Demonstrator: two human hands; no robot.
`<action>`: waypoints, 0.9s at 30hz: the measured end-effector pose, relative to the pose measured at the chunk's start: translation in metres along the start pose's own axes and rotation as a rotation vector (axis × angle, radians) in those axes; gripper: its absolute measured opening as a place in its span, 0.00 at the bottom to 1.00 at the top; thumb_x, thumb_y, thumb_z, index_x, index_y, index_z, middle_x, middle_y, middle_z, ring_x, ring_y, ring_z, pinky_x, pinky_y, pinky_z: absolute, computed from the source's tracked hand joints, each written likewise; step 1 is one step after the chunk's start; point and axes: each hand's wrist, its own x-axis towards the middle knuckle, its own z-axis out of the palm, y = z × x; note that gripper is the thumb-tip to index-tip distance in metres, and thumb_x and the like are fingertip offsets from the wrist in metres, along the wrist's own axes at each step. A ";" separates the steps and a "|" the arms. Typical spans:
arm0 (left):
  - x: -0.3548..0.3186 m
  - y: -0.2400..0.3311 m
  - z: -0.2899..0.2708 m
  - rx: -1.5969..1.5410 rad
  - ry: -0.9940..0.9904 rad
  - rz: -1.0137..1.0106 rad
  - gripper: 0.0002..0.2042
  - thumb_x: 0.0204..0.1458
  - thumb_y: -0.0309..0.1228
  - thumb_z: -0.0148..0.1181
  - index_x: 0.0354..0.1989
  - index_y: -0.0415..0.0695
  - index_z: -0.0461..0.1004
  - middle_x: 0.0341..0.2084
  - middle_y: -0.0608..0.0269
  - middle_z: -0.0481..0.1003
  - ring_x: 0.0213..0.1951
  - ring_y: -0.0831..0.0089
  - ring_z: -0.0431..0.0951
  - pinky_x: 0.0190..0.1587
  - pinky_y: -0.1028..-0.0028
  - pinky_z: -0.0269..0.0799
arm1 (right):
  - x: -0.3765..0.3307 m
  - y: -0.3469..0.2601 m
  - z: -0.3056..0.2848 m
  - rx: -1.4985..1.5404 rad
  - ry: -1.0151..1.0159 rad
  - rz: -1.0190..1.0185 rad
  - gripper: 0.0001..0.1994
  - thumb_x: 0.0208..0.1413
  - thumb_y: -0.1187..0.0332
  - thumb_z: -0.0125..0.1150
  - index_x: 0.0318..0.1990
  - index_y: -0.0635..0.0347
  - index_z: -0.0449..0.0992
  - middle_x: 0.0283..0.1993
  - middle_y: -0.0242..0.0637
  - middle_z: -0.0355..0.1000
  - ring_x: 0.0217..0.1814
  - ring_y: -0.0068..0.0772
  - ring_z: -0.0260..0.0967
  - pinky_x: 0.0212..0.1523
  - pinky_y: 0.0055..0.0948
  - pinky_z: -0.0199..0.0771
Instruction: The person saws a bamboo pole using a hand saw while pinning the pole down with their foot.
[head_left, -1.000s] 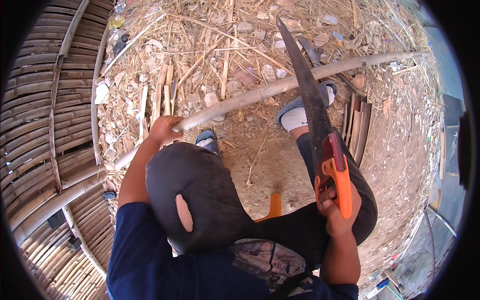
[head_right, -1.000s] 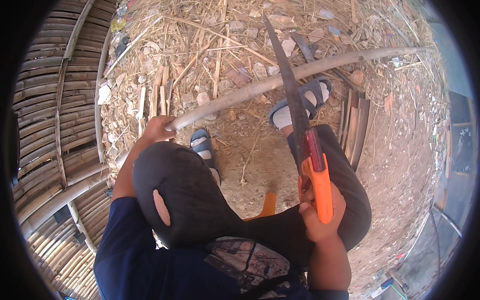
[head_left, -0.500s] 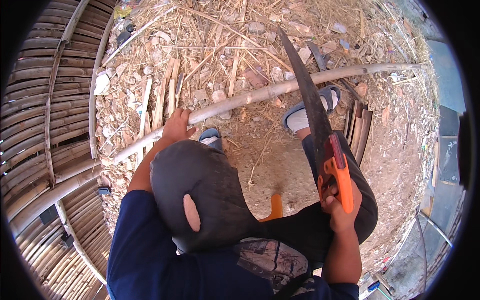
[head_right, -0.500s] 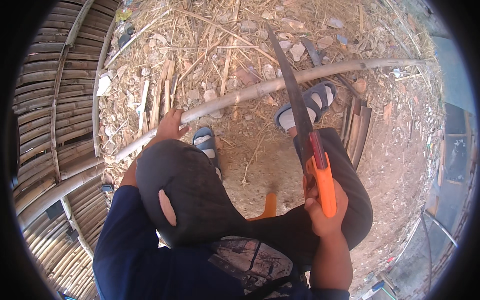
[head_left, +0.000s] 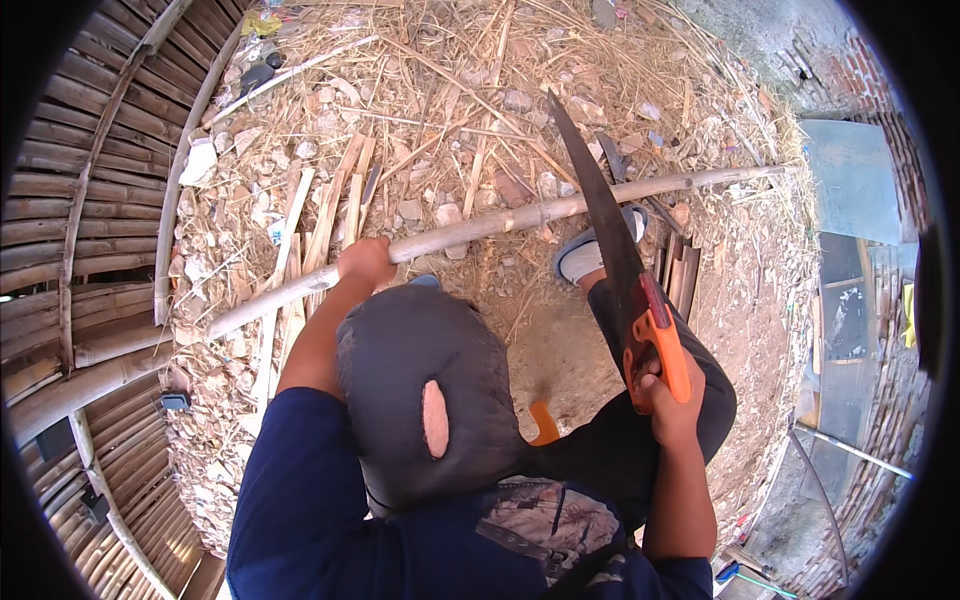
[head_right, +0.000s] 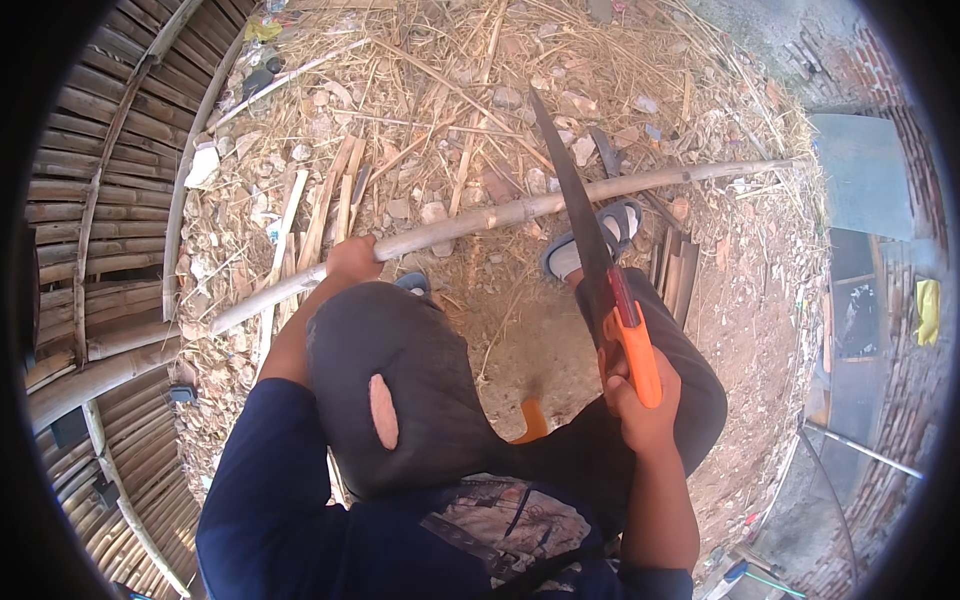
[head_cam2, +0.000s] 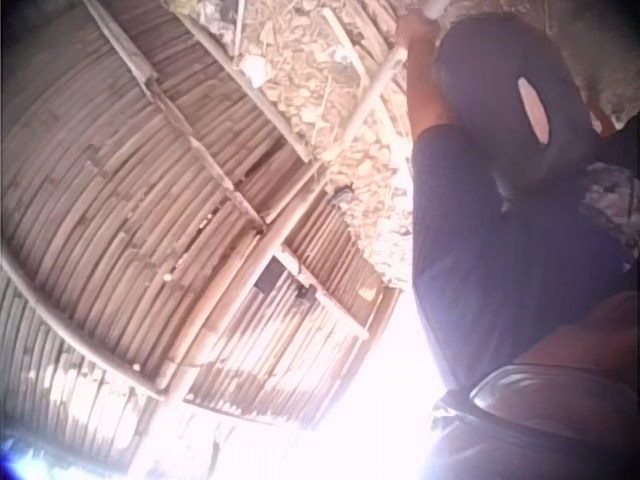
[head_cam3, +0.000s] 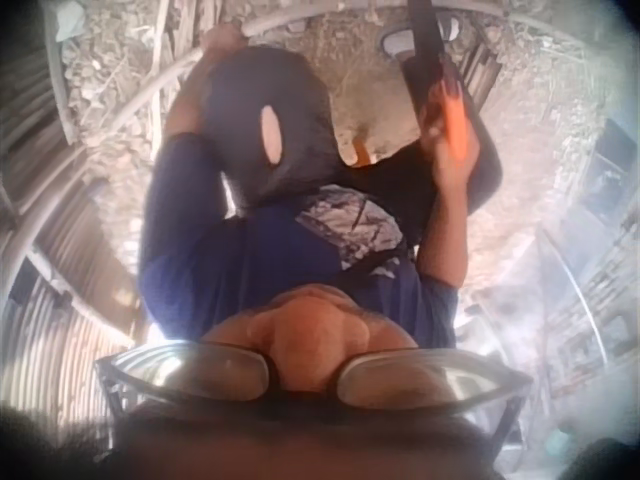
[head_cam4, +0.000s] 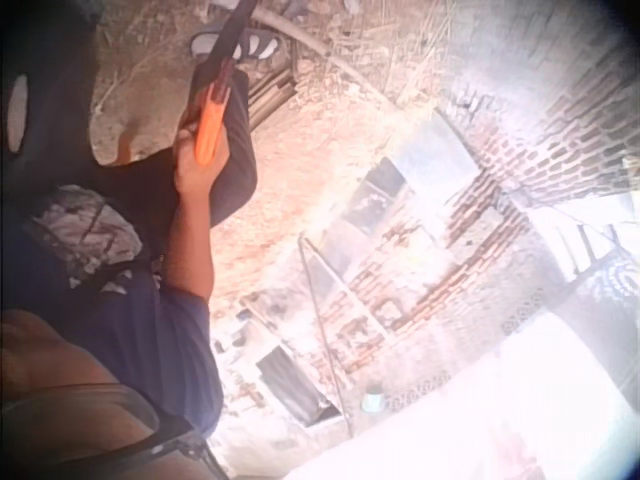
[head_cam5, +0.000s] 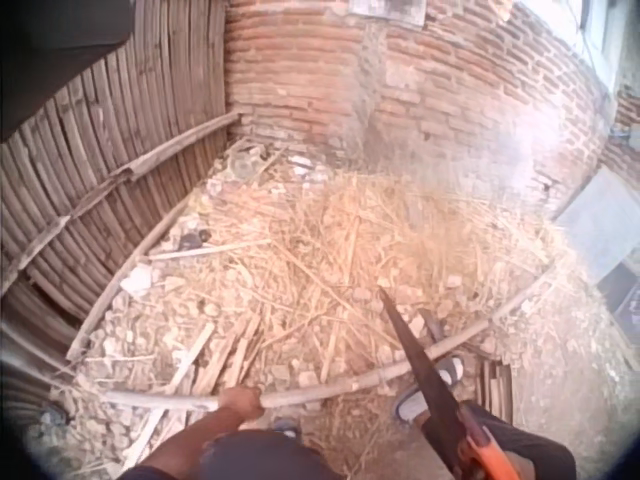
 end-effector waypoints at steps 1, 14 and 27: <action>0.002 0.000 -0.001 -0.004 -0.002 0.012 0.17 0.54 0.39 0.64 0.50 0.49 0.79 0.46 0.55 0.83 0.51 0.57 0.84 0.54 0.59 0.80 | -0.006 -0.007 0.004 -0.019 0.006 -0.025 0.08 0.50 0.72 0.62 0.37 0.63 0.71 0.28 0.32 0.69 0.22 0.19 0.64 0.22 0.20 0.63; -0.008 -0.008 -0.002 -0.048 0.030 0.027 0.16 0.53 0.35 0.63 0.50 0.48 0.79 0.46 0.55 0.83 0.51 0.57 0.84 0.54 0.59 0.80 | -0.051 -0.057 0.048 -0.109 -0.054 0.184 0.06 0.54 0.75 0.61 0.37 0.62 0.71 0.28 0.33 0.71 0.24 0.20 0.68 0.26 0.21 0.69; -0.003 -0.002 -0.012 -0.006 -0.051 -0.006 0.17 0.54 0.36 0.61 0.53 0.49 0.80 0.48 0.55 0.83 0.52 0.58 0.83 0.56 0.59 0.79 | -0.040 -0.016 0.057 0.046 -0.107 0.330 0.05 0.53 0.77 0.58 0.36 0.63 0.69 0.28 0.34 0.69 0.25 0.21 0.66 0.28 0.23 0.69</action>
